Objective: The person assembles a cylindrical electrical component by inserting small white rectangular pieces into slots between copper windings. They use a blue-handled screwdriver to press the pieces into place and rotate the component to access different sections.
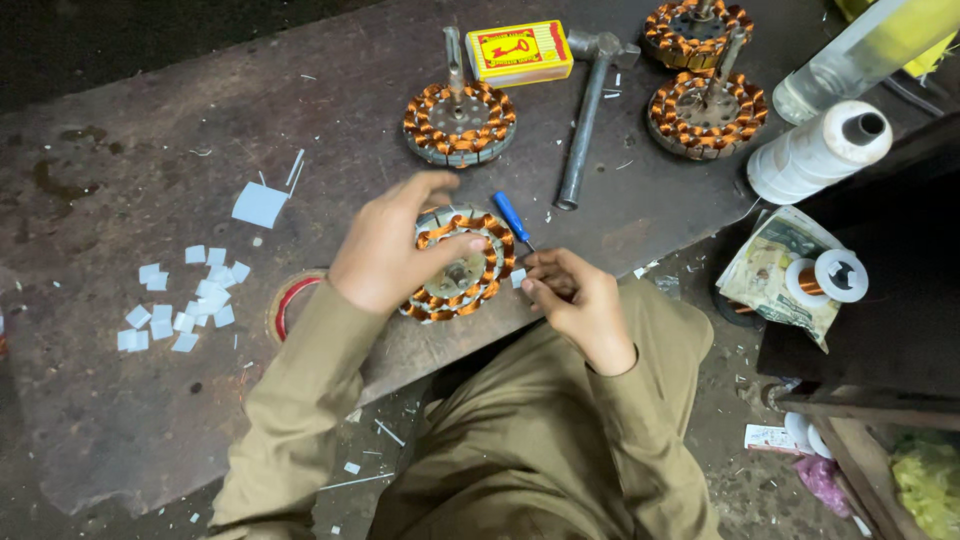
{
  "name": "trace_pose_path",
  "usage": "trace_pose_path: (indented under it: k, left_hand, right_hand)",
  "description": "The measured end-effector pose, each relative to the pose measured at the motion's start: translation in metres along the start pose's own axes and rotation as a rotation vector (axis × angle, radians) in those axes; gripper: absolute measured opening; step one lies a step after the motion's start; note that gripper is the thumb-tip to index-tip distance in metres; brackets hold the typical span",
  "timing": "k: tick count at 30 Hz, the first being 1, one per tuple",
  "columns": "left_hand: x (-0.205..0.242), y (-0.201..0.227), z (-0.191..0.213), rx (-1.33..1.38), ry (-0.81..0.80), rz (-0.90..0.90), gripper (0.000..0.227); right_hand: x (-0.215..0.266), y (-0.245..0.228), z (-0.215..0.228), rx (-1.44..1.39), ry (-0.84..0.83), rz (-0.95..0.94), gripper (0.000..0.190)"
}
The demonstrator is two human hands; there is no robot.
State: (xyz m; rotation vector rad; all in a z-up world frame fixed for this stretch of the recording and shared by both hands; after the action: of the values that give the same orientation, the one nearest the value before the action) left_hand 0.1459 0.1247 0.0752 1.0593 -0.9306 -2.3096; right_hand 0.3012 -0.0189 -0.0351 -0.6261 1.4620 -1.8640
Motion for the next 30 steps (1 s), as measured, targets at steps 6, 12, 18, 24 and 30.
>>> trace_pose_path:
  k: [6,12,18,24,30]
  left_hand:
    - [0.023,-0.011,-0.006,0.019,0.039,0.097,0.039]
    - [0.058,0.021,0.011,0.076,0.071,-0.004,0.037]
    - [0.067,0.023,0.019,0.182,0.138,0.032,0.033]
    - [0.074,0.02,0.014,0.219,0.15,0.03,0.032]
    - [0.078,0.031,0.011,0.131,0.138,-0.02,0.032]
  right_hand:
    - [-0.009,-0.056,0.017,0.566,0.229,0.395,0.018]
    - [-0.049,-0.043,-0.022,0.714,0.09,0.531,0.03]
    - [-0.05,-0.067,-0.007,0.536,0.074,0.437,0.025]
    - [0.037,-0.137,0.036,-0.358,0.049,0.267,0.049]
    - [0.064,-0.162,0.022,-0.148,0.165,0.475,0.044]
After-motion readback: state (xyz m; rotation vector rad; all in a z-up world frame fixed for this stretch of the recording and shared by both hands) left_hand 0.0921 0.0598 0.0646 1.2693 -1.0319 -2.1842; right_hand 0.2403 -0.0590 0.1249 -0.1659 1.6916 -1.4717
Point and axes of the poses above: each hand's wrist, its own x-axis away from the middle knuckle, its own z-axis out of the back of the hand, y = z × x, the point moved 9 cm from there along -x, towards the middle knuckle, and after that the axes turned 8 degrees about y, right-handed, at the moved point
